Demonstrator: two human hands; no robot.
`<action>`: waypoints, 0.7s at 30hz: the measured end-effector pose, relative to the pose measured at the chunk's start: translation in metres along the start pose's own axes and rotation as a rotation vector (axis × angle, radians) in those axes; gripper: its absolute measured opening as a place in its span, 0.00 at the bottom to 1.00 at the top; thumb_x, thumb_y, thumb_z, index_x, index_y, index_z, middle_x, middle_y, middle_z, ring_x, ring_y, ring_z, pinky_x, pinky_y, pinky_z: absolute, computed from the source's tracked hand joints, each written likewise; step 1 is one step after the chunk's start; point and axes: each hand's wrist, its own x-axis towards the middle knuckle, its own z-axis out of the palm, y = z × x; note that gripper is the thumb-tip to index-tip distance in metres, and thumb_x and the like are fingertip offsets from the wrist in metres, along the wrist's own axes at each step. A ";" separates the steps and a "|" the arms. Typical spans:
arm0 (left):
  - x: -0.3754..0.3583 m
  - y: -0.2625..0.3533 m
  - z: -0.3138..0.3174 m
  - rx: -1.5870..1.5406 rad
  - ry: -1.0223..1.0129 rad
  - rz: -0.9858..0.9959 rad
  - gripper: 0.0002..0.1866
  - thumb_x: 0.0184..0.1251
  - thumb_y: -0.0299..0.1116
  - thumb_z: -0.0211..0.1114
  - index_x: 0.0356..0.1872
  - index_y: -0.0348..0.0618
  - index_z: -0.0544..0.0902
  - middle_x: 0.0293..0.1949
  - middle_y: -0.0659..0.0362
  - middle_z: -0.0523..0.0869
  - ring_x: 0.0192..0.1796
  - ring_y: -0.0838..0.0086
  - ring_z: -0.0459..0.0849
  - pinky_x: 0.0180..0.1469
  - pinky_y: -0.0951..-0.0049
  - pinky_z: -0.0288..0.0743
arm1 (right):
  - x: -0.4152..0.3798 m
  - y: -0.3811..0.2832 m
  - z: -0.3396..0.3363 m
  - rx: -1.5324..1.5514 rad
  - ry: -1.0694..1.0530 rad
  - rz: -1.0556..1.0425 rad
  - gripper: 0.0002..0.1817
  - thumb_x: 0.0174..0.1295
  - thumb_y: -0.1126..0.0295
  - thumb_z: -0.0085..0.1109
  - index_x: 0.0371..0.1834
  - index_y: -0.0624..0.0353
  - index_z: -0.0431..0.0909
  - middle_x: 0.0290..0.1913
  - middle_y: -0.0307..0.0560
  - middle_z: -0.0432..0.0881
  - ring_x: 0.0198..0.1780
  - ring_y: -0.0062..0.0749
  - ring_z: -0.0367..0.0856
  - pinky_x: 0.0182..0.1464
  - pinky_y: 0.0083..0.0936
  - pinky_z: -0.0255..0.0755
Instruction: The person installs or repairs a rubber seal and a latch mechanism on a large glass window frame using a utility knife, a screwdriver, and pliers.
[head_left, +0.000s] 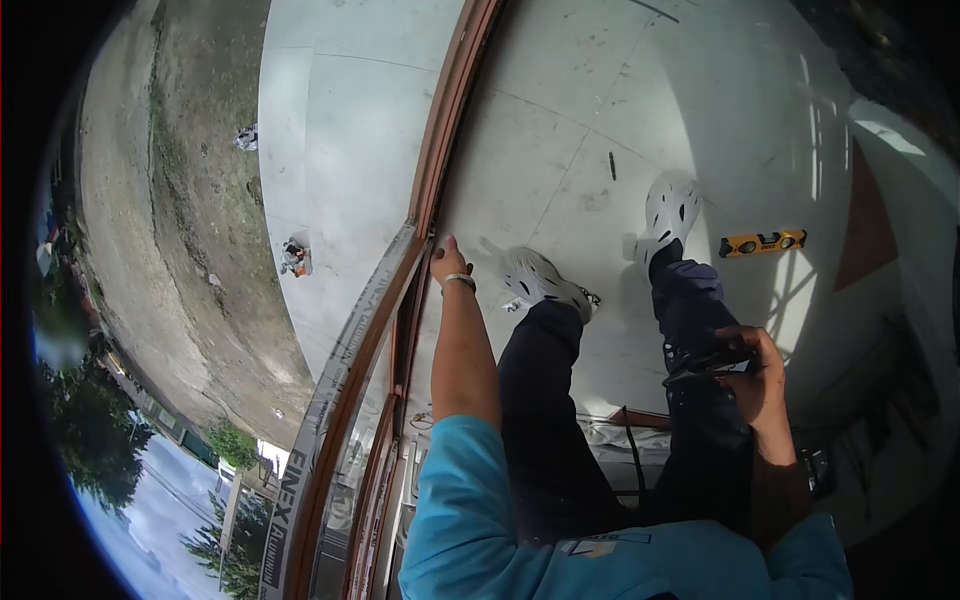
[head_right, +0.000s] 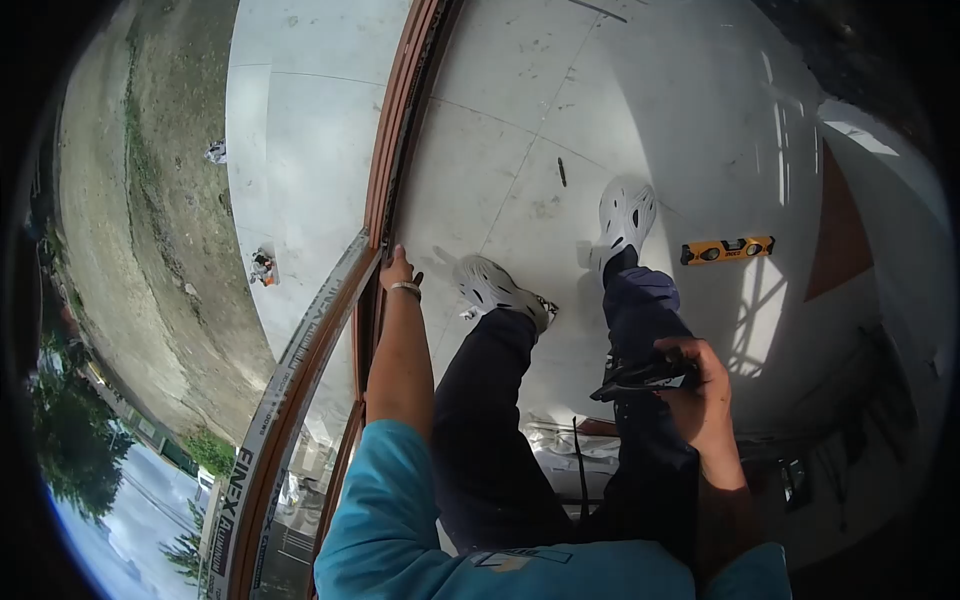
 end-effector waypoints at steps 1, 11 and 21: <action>-0.003 0.019 0.011 0.054 0.081 0.078 0.34 0.59 0.51 0.69 0.58 0.33 0.75 0.46 0.47 0.85 0.41 0.61 0.85 0.34 0.64 0.81 | 0.009 0.003 -0.006 -0.014 0.010 0.034 0.22 0.41 0.93 0.53 0.40 0.63 0.72 0.48 0.49 0.79 0.36 0.23 0.80 0.36 0.16 0.76; 0.030 0.020 0.057 0.012 0.558 0.198 0.15 0.54 0.34 0.58 0.29 0.29 0.84 0.29 0.39 0.85 0.33 0.46 0.83 0.41 0.52 0.75 | 0.049 -0.003 -0.016 0.027 -0.168 0.146 0.24 0.37 0.90 0.57 0.42 0.63 0.73 0.46 0.47 0.81 0.46 0.26 0.79 0.51 0.22 0.71; -0.144 0.049 0.053 0.271 -0.300 0.901 0.11 0.54 0.28 0.57 0.18 0.33 0.69 0.18 0.48 0.72 0.25 0.55 0.68 0.31 0.60 0.63 | 0.060 0.010 -0.002 0.330 -0.107 0.181 0.19 0.50 0.83 0.57 0.47 0.65 0.71 0.35 0.45 0.81 0.35 0.23 0.79 0.39 0.20 0.74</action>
